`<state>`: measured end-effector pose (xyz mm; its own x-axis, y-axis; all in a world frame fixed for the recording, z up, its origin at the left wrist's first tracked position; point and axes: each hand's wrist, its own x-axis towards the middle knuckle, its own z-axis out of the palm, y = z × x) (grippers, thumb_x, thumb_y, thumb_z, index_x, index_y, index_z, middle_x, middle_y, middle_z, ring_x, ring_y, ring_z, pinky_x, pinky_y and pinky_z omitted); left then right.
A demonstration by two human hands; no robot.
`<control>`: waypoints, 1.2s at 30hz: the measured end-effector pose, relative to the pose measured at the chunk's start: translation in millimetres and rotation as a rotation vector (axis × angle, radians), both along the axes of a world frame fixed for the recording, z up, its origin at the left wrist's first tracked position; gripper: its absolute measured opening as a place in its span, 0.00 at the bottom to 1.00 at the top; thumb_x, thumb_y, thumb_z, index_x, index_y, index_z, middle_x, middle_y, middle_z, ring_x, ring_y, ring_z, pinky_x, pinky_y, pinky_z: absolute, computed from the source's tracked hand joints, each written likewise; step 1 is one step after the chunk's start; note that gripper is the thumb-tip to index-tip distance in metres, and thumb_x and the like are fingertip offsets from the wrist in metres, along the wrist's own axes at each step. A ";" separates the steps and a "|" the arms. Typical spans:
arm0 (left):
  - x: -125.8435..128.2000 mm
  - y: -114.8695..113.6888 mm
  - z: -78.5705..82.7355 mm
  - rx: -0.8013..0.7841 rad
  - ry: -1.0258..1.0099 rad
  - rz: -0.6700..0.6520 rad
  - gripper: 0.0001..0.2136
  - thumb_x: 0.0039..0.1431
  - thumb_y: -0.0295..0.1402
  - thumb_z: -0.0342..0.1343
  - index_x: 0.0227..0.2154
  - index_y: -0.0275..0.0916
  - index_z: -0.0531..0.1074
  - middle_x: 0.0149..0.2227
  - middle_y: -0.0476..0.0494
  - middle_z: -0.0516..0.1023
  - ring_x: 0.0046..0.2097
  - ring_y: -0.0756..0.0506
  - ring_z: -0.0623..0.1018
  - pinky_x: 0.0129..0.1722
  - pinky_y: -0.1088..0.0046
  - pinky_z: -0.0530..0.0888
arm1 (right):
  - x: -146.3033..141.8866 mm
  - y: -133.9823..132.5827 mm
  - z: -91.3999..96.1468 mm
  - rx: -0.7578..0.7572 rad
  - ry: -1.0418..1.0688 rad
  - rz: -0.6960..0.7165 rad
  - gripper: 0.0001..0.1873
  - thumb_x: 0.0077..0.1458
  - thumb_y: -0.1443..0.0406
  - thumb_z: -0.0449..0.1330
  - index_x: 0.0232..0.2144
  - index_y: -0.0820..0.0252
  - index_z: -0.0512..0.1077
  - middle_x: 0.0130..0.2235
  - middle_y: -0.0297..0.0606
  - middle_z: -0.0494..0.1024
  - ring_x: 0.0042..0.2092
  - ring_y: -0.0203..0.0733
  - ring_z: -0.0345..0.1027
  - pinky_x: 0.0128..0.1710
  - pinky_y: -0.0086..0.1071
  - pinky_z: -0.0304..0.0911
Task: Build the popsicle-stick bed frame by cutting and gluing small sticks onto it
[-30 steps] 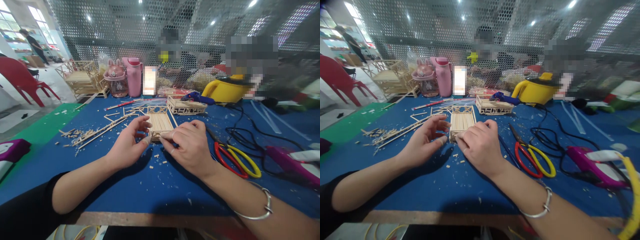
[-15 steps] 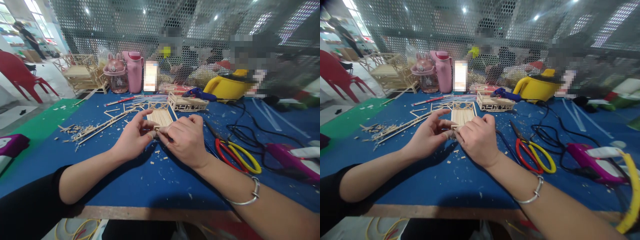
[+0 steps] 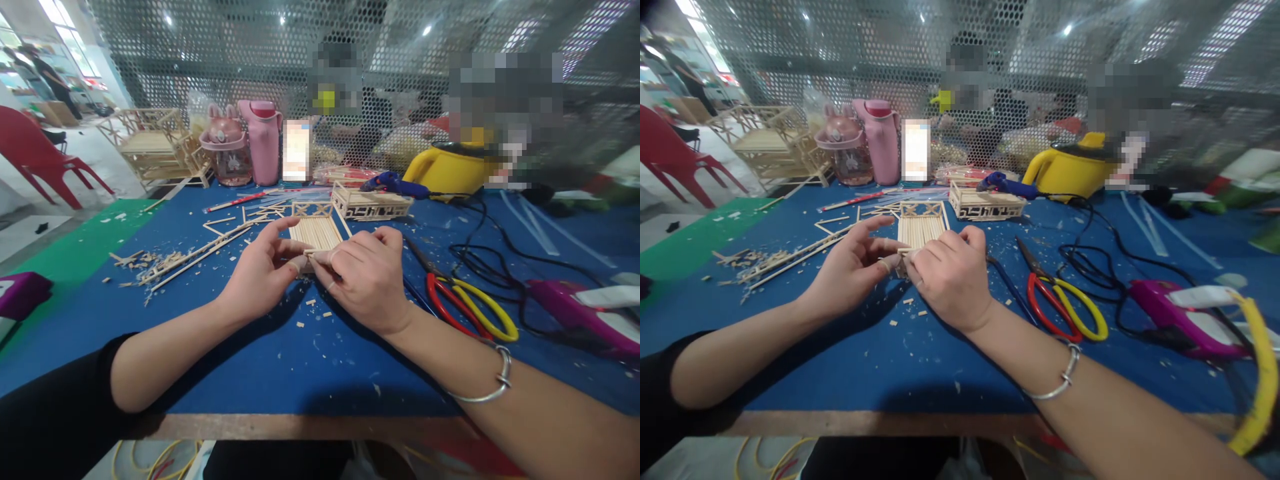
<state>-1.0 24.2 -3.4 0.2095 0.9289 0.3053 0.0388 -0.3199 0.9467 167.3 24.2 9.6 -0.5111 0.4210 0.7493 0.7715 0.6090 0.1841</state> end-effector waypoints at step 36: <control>-4.6 0.2 8.9 0.344 0.532 0.096 0.07 0.57 0.31 0.54 0.37 0.37 0.74 0.43 0.40 0.71 0.41 0.46 0.72 0.37 0.69 0.71 | 34.0 15.3 22.5 -0.361 0.825 0.101 0.04 0.53 0.65 0.59 0.29 0.60 0.73 0.30 0.33 0.78 0.32 0.35 0.69 0.36 0.31 0.65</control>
